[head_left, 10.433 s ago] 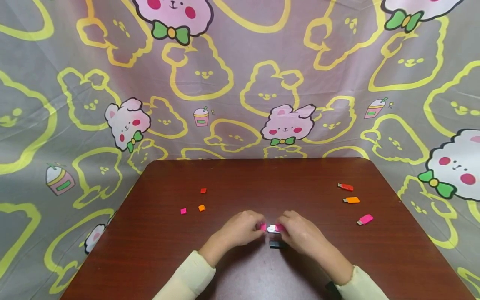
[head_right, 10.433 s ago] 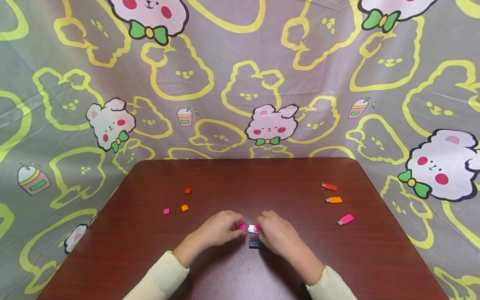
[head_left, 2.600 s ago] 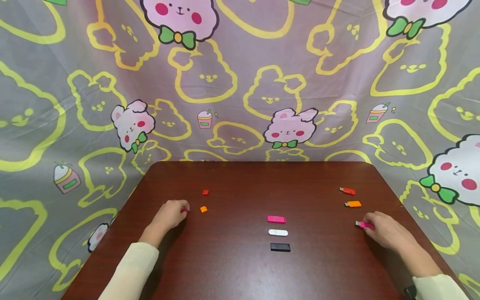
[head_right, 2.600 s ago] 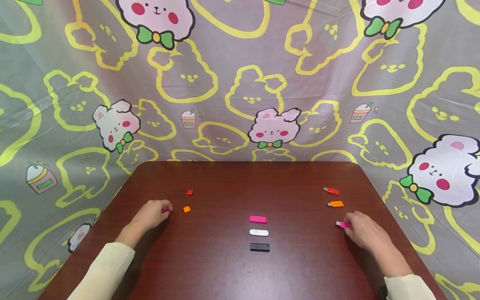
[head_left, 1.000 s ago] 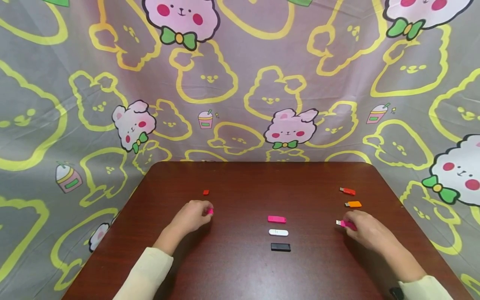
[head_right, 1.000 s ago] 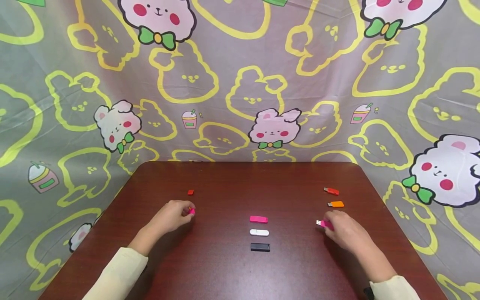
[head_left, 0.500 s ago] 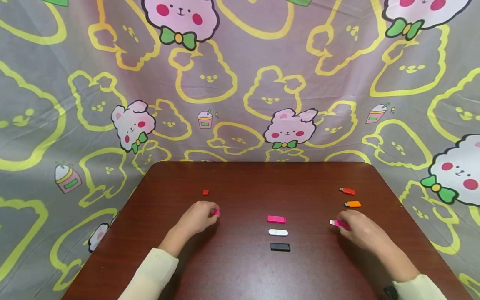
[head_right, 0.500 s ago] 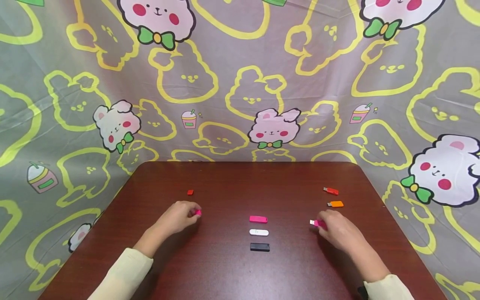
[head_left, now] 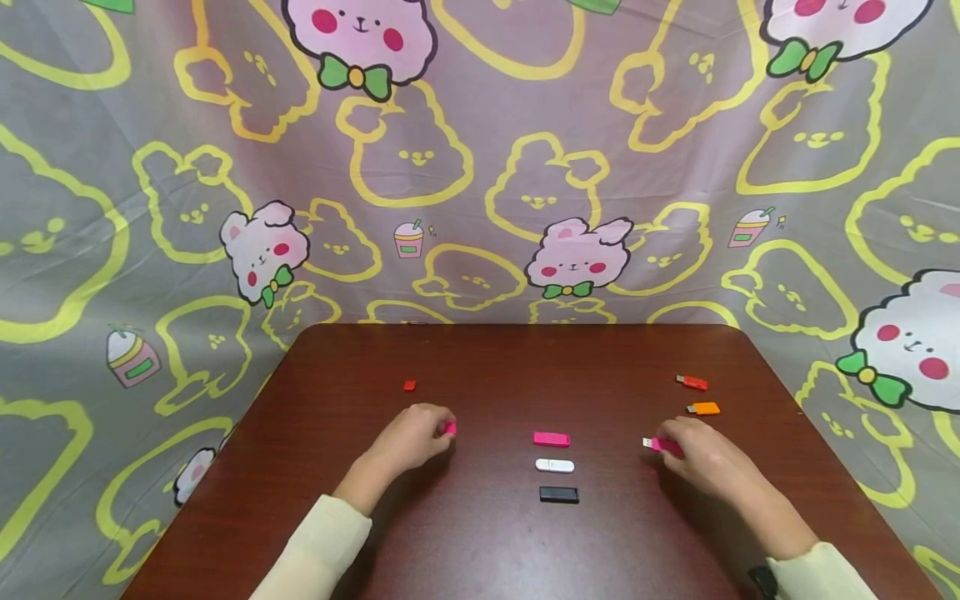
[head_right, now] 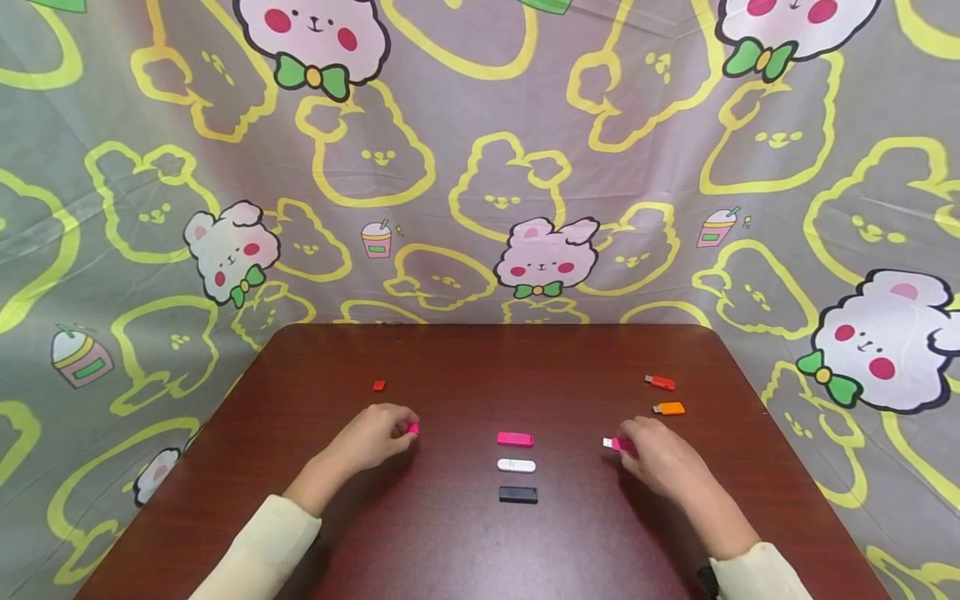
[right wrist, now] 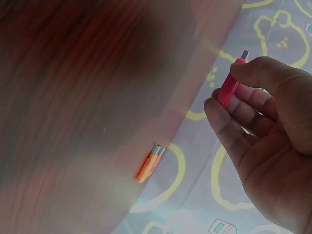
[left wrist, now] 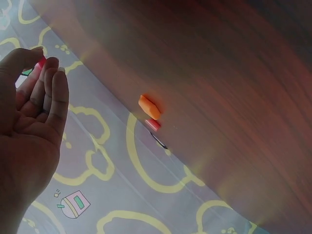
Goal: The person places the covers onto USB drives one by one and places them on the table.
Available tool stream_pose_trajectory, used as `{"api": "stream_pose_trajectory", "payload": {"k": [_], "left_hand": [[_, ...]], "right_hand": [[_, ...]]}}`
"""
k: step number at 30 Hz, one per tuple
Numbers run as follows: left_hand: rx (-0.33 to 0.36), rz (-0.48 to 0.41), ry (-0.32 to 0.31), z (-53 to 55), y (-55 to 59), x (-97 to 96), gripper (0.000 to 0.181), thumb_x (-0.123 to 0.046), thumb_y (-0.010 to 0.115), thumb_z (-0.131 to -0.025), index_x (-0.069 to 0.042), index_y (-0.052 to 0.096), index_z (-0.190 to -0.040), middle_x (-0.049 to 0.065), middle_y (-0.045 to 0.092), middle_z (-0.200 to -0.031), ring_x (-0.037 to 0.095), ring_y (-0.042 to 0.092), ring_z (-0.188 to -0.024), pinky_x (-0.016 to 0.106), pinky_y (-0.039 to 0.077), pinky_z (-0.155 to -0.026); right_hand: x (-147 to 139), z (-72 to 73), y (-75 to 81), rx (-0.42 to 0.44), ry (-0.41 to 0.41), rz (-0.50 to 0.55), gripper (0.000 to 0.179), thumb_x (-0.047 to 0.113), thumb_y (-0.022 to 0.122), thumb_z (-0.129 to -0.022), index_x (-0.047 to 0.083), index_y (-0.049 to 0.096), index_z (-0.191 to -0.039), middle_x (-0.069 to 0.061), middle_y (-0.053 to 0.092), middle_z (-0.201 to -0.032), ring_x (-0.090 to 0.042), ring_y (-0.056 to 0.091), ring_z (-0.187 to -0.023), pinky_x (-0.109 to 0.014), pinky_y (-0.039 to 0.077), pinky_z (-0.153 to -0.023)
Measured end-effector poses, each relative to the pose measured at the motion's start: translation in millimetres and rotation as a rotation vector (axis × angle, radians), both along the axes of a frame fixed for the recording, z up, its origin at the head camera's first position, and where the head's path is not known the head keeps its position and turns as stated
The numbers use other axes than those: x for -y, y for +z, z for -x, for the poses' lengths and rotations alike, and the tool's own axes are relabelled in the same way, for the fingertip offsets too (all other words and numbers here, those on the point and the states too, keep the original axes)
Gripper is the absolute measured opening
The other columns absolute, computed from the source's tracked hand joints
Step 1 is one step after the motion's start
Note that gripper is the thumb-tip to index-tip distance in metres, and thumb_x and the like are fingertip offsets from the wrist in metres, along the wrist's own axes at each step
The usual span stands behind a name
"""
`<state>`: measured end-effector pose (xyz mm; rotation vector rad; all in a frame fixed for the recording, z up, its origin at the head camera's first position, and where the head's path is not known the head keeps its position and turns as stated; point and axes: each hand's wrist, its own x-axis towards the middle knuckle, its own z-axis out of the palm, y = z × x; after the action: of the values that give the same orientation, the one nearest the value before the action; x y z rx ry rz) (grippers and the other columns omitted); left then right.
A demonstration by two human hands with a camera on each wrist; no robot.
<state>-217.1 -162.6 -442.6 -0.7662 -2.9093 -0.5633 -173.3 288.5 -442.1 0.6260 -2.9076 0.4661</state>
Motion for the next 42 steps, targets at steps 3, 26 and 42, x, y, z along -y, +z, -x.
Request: {"api": "stream_pose_trajectory", "payload": {"k": [3,26,42], "left_hand": [[-0.002,0.001,0.000,0.0,-0.7,-2.7,0.007,-0.017,0.075,-0.087,-0.018,0.070,-0.090,-0.013,0.059,-0.077,0.005,0.054,-0.073,0.028,0.047,-0.068],[0.021,0.015,-0.038,-1.0,-1.2,-25.9,0.005,-0.018,0.074,-0.088,-0.017,0.070,-0.092,-0.012,0.059,-0.077,0.008,0.054,-0.078,0.028,0.046,-0.071],[0.049,0.015,-0.087,-2.6,1.4,-45.8,0.005,-0.017,0.074,-0.088,-0.016,0.070,-0.090,-0.012,0.059,-0.073,0.005,0.052,-0.066,0.024,0.045,-0.063]], "right_hand": [[3,0.4,0.0,0.007,-0.001,0.001,0.020,0.005,0.083,-0.077,0.009,0.067,-0.089,0.005,0.057,-0.079,-0.011,0.049,-0.072,-0.030,0.047,-0.063],[27,4.6,-0.8,0.053,-0.006,-0.010,0.019,0.008,0.084,-0.078,0.008,0.071,-0.093,0.001,0.063,-0.085,-0.016,0.057,-0.078,-0.037,0.055,-0.070],[47,6.1,6.4,0.030,0.009,-0.012,0.020,0.008,0.084,-0.079,0.008,0.072,-0.094,0.000,0.063,-0.086,-0.017,0.057,-0.080,-0.037,0.056,-0.072]]}}
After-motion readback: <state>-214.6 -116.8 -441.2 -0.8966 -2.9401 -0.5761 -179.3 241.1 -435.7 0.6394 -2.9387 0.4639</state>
